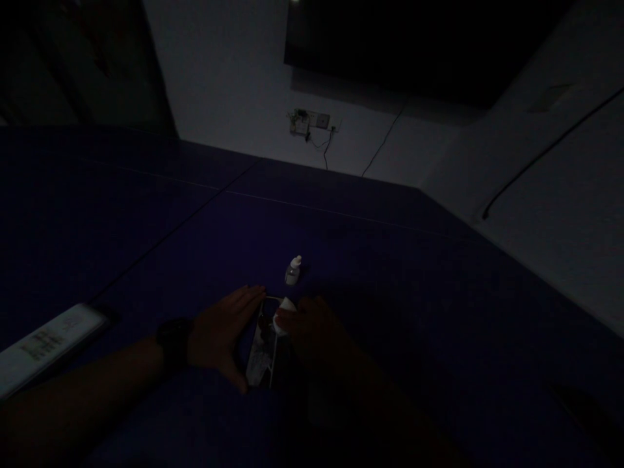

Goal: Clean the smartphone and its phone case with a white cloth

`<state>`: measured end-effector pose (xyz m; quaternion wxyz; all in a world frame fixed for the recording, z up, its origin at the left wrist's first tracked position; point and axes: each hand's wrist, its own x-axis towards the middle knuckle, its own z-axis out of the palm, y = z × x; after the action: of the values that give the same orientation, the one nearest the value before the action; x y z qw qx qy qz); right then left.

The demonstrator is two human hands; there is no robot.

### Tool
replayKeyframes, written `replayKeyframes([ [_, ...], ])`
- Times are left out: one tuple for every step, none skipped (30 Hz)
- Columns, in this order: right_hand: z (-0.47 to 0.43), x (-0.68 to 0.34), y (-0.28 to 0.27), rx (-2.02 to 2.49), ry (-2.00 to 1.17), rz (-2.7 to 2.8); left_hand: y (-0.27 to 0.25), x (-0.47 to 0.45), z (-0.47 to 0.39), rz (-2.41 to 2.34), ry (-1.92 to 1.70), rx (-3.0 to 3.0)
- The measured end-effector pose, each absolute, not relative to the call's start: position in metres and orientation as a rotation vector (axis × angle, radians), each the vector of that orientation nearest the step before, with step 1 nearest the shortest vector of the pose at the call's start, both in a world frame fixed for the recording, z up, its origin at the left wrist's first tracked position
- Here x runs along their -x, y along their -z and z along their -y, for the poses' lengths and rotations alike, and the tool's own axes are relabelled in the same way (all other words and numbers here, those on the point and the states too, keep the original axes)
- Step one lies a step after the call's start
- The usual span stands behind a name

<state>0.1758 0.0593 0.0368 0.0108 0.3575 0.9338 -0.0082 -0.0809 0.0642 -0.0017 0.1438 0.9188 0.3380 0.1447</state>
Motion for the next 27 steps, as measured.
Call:
replayKeyframes([
  [-0.058,-0.173,-0.035,-1.107,0.013,-2.916,0.001,0.081,-0.064,-0.974,-0.415,-2.648],
  [-0.057,-0.171,-0.032,-1.107,0.002,-2.920,0.001,0.081,-0.064,-0.975,-0.416,-2.646],
  [-0.056,-0.168,-0.030,-1.109,-0.006,-2.926,0.001,0.081,-0.064,-0.974,-0.422,-2.643],
  [-0.055,-0.166,-0.028,-1.115,-0.010,-2.932,0.001,0.081,-0.064,-0.974,-0.431,-2.640],
  [-0.055,-0.165,-0.026,-1.124,-0.011,-2.935,0.001,0.081,-0.064,-0.970,-0.442,-2.639],
  [-0.055,-0.164,-0.025,-1.126,-0.008,-2.936,0.001,0.081,-0.063,-0.964,-0.451,-2.638],
  [-0.055,-0.163,-0.024,-1.127,-0.004,-2.935,0.001,0.081,-0.063,-0.958,-0.457,-2.638],
  [-0.055,-0.163,-0.024,-1.123,0.001,-2.934,0.001,0.081,-0.063,-0.956,-0.457,-2.637],
  [-0.055,-0.163,-0.025,-1.114,0.002,-2.933,0.000,0.081,-0.063,-0.961,-0.456,-2.635],
  [-0.055,-0.163,-0.026,-1.109,-0.005,-2.933,0.000,0.081,-0.062,-0.968,-0.451,-2.633],
  [-0.055,-0.163,-0.027,-1.106,-0.020,-2.934,0.000,0.081,-0.062,-0.976,-0.443,-2.631],
  [-0.055,-0.162,-0.028,-1.110,-0.043,-2.934,0.000,0.081,-0.062,-0.982,-0.433,-2.629],
  [-0.055,-0.161,-0.029,-1.119,-0.070,-2.934,0.000,0.081,-0.063,-0.983,-0.425,-2.627],
  [-0.055,-0.160,-0.029,-1.132,-0.100,-2.933,0.001,0.081,-0.063,-0.978,-0.422,-2.625],
  [-0.054,-0.159,-0.029,-1.148,-0.131,-2.932,0.001,0.081,-0.063,-0.972,-0.430,-2.623],
  [-0.054,-0.158,-0.029,-1.159,-0.156,-2.930,0.002,0.081,-0.063,-0.965,-0.444,-2.622],
  [-0.053,-0.157,-0.029,-1.170,-0.177,-2.928,0.003,0.081,-0.063,-0.959,-0.462,-2.622],
  [-0.053,-0.156,-0.028,-1.180,-0.194,-2.927,0.004,0.081,-0.063,-0.953,-0.481,-2.623],
  [-0.053,-0.156,-0.028,-1.184,-0.207,-2.929,0.004,0.081,-0.064,-0.949,-0.494,-2.626],
  [-0.053,-0.155,-0.029,-1.185,-0.220,-2.934,0.005,0.081,-0.064,-0.944,-0.499,-2.631],
  [-0.053,-0.154,-0.029,-1.184,-0.232,-2.939,0.005,0.081,-0.064,-0.940,-0.501,-2.635],
  [-0.054,-0.153,-0.030,-1.181,-0.244,-2.944,0.006,0.081,-0.064,-0.934,-0.502,-2.638],
  [-0.055,-0.152,-0.032,-1.175,-0.256,-2.947,0.006,0.082,-0.064,-0.932,-0.505,-2.639],
  [-0.056,-0.150,-0.034,-1.169,-0.266,-2.947,0.006,0.082,-0.064,-0.931,-0.505,-2.640],
  [-0.058,-0.149,-0.035,-1.170,-0.278,-2.943,0.007,0.082,-0.064,-0.934,-0.503,-2.639],
  [-0.059,-0.147,-0.036,-1.184,-0.290,-2.935,0.007,0.082,-0.064,-0.941,-0.502,-2.639],
  [-0.061,-0.145,-0.037,-1.203,-0.301,-2.927,0.007,0.082,-0.064,-0.948,-0.500,-2.639],
])
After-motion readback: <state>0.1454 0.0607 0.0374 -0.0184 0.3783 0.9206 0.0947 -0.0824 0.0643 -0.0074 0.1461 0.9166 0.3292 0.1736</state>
